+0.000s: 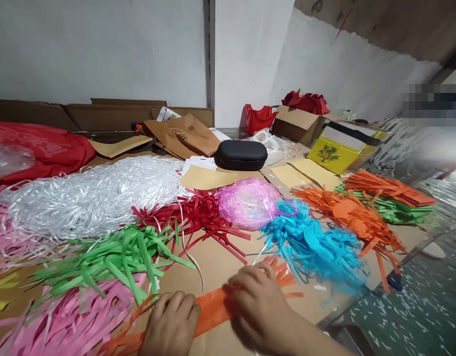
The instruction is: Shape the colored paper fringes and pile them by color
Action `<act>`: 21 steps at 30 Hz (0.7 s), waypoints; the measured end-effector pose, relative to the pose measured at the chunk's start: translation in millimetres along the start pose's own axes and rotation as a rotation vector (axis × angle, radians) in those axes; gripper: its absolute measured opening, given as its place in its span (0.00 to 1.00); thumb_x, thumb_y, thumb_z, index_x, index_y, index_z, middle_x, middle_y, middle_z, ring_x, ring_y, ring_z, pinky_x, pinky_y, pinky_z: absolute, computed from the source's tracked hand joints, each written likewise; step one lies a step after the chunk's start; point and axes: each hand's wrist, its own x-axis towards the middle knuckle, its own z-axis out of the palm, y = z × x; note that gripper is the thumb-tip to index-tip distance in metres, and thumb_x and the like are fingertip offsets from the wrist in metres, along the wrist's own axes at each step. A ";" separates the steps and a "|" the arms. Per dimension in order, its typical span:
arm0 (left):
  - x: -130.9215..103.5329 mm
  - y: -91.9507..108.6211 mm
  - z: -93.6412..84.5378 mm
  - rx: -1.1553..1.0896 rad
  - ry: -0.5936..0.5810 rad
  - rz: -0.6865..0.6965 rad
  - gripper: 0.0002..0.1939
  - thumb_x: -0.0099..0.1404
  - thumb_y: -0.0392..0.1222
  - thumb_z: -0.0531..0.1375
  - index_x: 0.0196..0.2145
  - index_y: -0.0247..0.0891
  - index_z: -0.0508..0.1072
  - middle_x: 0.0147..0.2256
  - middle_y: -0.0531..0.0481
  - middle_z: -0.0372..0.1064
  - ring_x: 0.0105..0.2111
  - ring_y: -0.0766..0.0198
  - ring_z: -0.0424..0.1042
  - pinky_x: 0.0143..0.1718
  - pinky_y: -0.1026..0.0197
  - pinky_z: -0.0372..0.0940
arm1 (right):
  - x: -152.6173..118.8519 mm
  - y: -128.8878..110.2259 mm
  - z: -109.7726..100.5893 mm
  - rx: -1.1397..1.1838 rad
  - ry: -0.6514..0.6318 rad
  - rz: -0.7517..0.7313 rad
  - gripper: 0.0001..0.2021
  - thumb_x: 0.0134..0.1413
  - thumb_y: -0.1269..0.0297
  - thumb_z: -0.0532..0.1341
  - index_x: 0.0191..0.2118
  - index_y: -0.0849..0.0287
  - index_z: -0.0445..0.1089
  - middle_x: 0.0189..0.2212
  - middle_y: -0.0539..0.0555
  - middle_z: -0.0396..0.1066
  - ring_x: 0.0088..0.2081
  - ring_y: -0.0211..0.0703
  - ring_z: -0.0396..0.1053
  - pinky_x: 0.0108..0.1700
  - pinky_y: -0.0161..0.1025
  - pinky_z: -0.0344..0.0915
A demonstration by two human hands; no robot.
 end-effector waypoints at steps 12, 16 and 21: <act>-5.0 0.5 -7.2 0.061 0.026 0.061 0.14 0.62 0.30 0.54 0.38 0.41 0.79 0.36 0.51 0.79 0.44 0.54 0.74 0.62 0.40 0.46 | 19.9 -11.4 1.8 -0.128 -0.080 -0.098 0.10 0.64 0.68 0.61 0.49 0.58 0.72 0.45 0.56 0.77 0.50 0.50 0.67 0.57 0.53 0.53; -8.3 -32.2 -1.4 -0.026 0.059 0.160 0.10 0.60 0.37 0.61 0.37 0.51 0.77 0.33 0.62 0.79 0.40 0.60 0.74 0.58 0.50 0.46 | 20.4 6.6 13.6 0.003 -0.215 0.029 0.07 0.64 0.62 0.65 0.33 0.57 0.75 0.31 0.49 0.77 0.38 0.44 0.67 0.46 0.47 0.54; -7.8 -48.0 7.9 -0.066 0.001 0.080 0.06 0.66 0.49 0.62 0.32 0.51 0.76 0.31 0.65 0.77 0.35 0.62 0.74 0.51 0.52 0.49 | 26.7 25.9 9.0 0.221 -0.296 0.211 0.07 0.62 0.60 0.66 0.36 0.55 0.79 0.37 0.51 0.77 0.44 0.45 0.67 0.48 0.47 0.52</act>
